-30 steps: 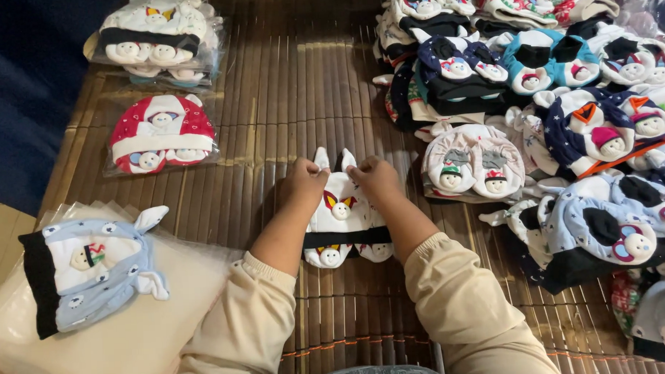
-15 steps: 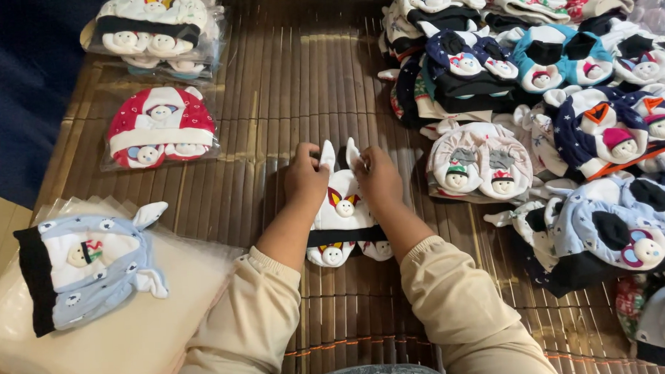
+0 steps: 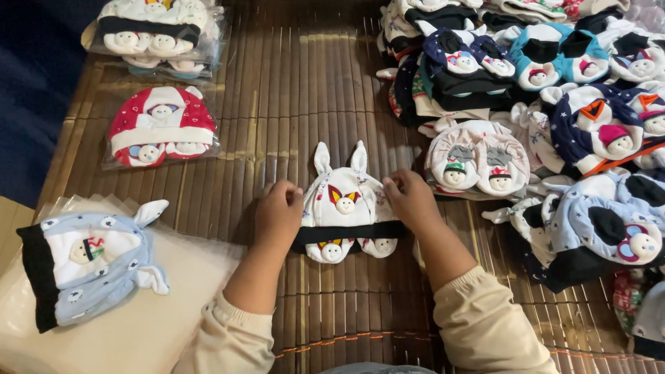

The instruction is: Packaging sets of baby hats and booties into clear plastic bags

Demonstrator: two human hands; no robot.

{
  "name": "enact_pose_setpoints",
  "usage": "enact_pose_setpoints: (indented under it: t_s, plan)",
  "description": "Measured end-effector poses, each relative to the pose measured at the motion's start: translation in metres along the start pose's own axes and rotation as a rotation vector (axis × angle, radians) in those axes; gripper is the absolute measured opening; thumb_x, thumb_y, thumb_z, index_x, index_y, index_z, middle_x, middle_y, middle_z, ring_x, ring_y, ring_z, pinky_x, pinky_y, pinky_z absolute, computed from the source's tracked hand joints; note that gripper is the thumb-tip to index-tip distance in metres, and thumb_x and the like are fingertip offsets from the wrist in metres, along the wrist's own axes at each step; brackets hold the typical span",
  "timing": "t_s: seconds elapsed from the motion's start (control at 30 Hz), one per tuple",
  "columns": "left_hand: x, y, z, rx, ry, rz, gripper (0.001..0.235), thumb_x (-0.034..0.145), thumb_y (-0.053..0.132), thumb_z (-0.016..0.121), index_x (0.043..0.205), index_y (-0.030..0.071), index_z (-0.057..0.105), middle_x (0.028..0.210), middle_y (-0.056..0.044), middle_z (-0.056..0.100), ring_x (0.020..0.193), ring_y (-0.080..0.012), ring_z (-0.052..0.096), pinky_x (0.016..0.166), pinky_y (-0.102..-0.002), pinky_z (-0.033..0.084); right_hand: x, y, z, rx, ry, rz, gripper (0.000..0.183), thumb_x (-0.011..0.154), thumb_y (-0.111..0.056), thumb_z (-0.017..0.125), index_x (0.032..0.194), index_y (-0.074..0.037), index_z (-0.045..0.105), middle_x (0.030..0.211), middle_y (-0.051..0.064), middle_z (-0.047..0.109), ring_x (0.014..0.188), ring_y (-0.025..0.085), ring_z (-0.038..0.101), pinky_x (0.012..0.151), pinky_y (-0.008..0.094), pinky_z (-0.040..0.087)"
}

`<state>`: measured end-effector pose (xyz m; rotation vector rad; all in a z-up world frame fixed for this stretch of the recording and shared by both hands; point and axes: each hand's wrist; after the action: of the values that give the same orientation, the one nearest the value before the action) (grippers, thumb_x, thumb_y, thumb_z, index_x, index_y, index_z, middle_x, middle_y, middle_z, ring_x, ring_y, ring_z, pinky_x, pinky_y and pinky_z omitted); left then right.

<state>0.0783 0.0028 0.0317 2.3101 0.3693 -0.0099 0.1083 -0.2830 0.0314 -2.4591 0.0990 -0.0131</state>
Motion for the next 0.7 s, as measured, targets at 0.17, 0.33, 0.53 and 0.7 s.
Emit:
enact_pose_setpoints:
  t_s: [0.17, 0.33, 0.53, 0.7]
  plan:
    - [-0.051, 0.000, -0.011, 0.171, 0.045, 0.045, 0.030, 0.088, 0.051, 0.066, 0.096, 0.022, 0.066, 0.096, -0.006, 0.064, 0.094, -0.0316, 0.072, 0.083, -0.045, 0.060, -0.050, 0.001, -0.011, 0.000, 0.012, 0.058, 0.033, 0.095, -0.042, 0.070, 0.109, -0.012, 0.073, 0.095, 0.014, 0.070, 0.094, 0.035, 0.071, 0.080, 0.047, 0.059]
    - [-0.064, -0.004, -0.006, 0.262, 0.036, 0.074, 0.034, 0.089, 0.047, 0.068, 0.105, 0.017, 0.068, 0.097, -0.009, 0.065, 0.093, -0.0329, 0.073, 0.080, -0.044, 0.061, -0.073, -0.003, -0.013, 0.090, 0.017, 0.145, 0.042, 0.085, -0.041, 0.080, 0.112, -0.009, 0.076, 0.098, 0.017, 0.075, 0.095, 0.036, 0.074, 0.079, 0.046, 0.061]
    - [-0.055, 0.001, -0.004, -0.075, -0.099, -0.018, 0.027, 0.097, 0.026, 0.059, 0.121, 0.012, 0.059, 0.104, -0.018, 0.070, 0.105, -0.0407, 0.069, 0.086, -0.051, 0.058, -0.065, 0.019, 0.006, 0.299, 0.004, 0.212, 0.039, 0.082, -0.027, 0.084, 0.112, -0.004, 0.076, 0.092, 0.020, 0.075, 0.087, 0.033, 0.075, 0.069, 0.043, 0.064]
    - [-0.042, -0.017, 0.016, -0.546, -0.050, -0.161, 0.033, 0.091, 0.013, 0.063, 0.124, 0.008, 0.060, 0.109, -0.020, 0.073, 0.097, -0.0313, 0.069, 0.075, -0.039, 0.059, -0.065, 0.031, 0.014, 0.665, 0.093, 0.253, 0.033, 0.084, -0.015, 0.085, 0.108, 0.004, 0.073, 0.087, 0.018, 0.070, 0.075, 0.023, 0.066, 0.057, 0.035, 0.062]
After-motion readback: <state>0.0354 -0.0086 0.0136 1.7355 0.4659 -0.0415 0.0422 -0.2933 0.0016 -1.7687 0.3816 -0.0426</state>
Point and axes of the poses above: each hand's wrist, its own x-axis towards the middle knuckle, its own z-axis out of the palm, y = z × x
